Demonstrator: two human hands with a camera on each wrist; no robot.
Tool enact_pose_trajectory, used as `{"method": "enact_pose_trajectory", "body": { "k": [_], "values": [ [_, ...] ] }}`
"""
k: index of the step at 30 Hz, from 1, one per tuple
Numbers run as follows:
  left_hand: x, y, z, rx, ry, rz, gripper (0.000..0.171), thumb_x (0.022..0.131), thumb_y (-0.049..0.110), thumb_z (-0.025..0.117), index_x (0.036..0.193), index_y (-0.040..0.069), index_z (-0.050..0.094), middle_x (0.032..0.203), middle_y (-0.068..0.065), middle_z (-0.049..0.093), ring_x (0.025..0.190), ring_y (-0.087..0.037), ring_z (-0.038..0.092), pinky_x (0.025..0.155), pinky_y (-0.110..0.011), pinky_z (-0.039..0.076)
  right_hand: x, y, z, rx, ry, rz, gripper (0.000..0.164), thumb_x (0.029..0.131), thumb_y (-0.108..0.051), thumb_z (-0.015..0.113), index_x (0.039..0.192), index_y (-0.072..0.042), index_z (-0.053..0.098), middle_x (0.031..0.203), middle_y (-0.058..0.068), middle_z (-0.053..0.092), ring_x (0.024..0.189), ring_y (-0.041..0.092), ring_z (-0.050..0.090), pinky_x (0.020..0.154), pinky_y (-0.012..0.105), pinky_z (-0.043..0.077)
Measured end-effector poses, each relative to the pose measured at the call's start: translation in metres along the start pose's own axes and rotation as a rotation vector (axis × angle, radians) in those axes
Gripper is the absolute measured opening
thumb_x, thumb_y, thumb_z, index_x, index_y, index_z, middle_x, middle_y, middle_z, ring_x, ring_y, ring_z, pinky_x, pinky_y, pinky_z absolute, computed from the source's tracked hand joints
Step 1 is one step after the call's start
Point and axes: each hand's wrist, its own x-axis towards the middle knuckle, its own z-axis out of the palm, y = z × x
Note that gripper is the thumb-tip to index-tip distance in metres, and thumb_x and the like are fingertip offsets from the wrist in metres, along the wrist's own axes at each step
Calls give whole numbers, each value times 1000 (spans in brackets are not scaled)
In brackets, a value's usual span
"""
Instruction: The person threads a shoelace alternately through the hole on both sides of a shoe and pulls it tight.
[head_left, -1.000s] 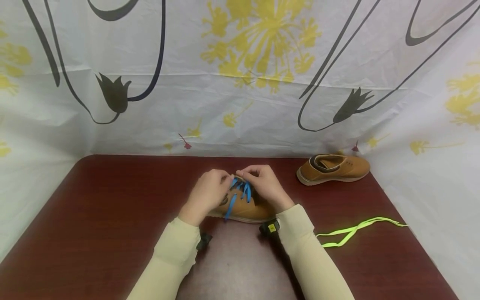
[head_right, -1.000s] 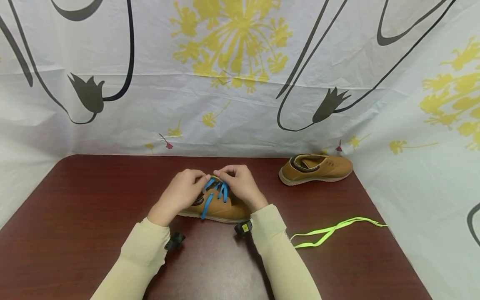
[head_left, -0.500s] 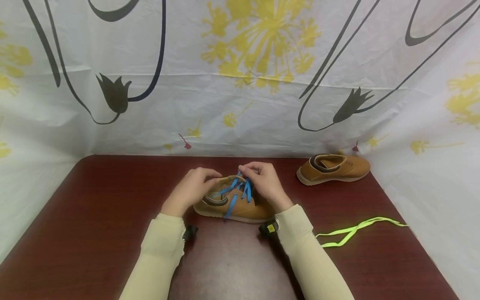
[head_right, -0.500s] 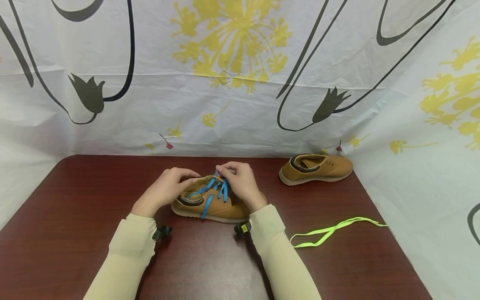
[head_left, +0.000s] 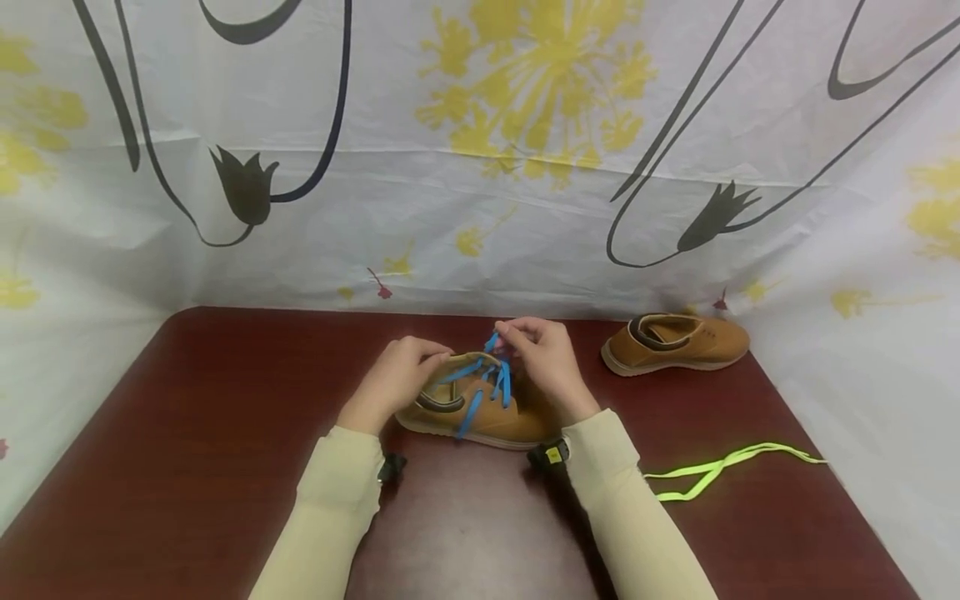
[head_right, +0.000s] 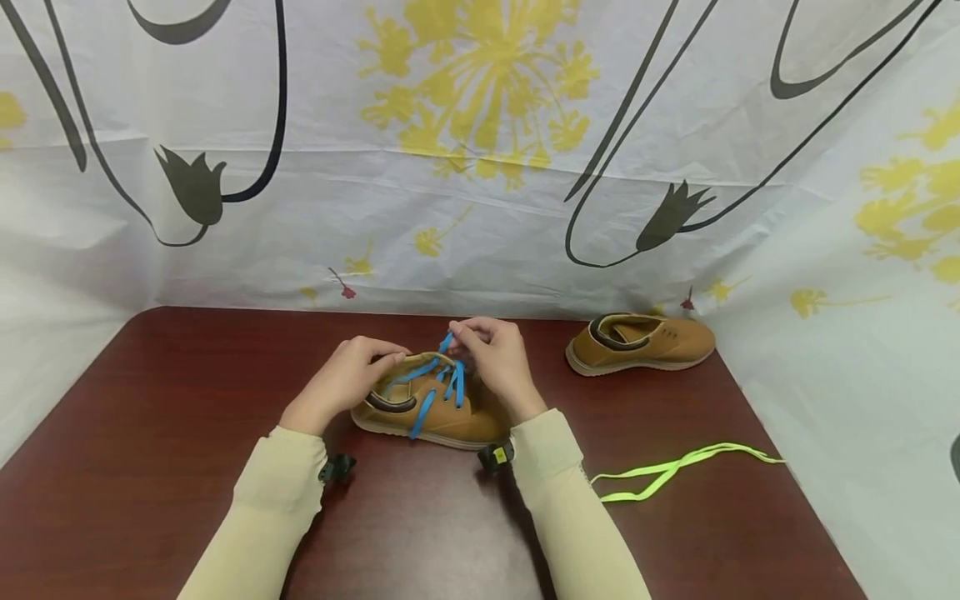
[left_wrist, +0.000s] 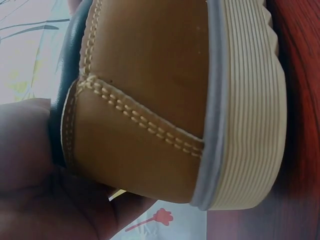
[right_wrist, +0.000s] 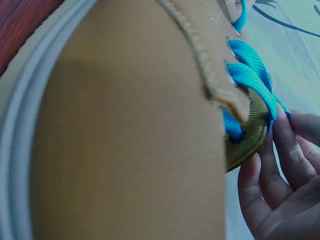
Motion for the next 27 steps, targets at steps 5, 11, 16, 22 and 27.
{"method": "enact_pose_trajectory", "body": {
  "k": [5,11,16,22,27],
  "values": [
    [1,2,1,-6,2,2,29,106,24,55,124,13,74,128,-6,72,84,-18,60,80,-35,47,7,-8,-7,-25,5,-55,32,99,-33,66,101,-4,77,88,16,76,83,30,73,79,39,61],
    [0,2,1,-13,3,4,29,106,24,55,124,12,73,128,-6,72,111,-20,66,92,-39,51,15,-22,-16,-27,-2,-78,30,101,-32,64,104,-5,76,92,18,75,91,34,72,81,39,61],
    [1,4,2,-21,-2,-5,29,106,24,55,125,12,73,130,-6,71,118,-22,66,95,-41,52,24,-32,-29,-41,20,-91,35,100,-37,64,105,-5,75,89,11,75,84,22,73,82,38,61],
    [3,5,2,-17,-5,-8,30,106,23,54,126,11,73,130,-7,71,113,-20,66,90,-39,51,35,-47,-44,-58,34,-94,37,98,-42,65,105,-7,76,93,14,75,86,23,73,78,29,60],
    [5,5,3,-21,-2,-12,30,106,23,54,126,11,72,130,-7,71,108,-19,66,86,-37,50,44,-63,-52,-81,36,-106,40,98,-41,65,110,-4,75,90,7,76,82,16,72,74,25,58]
  ]
}}
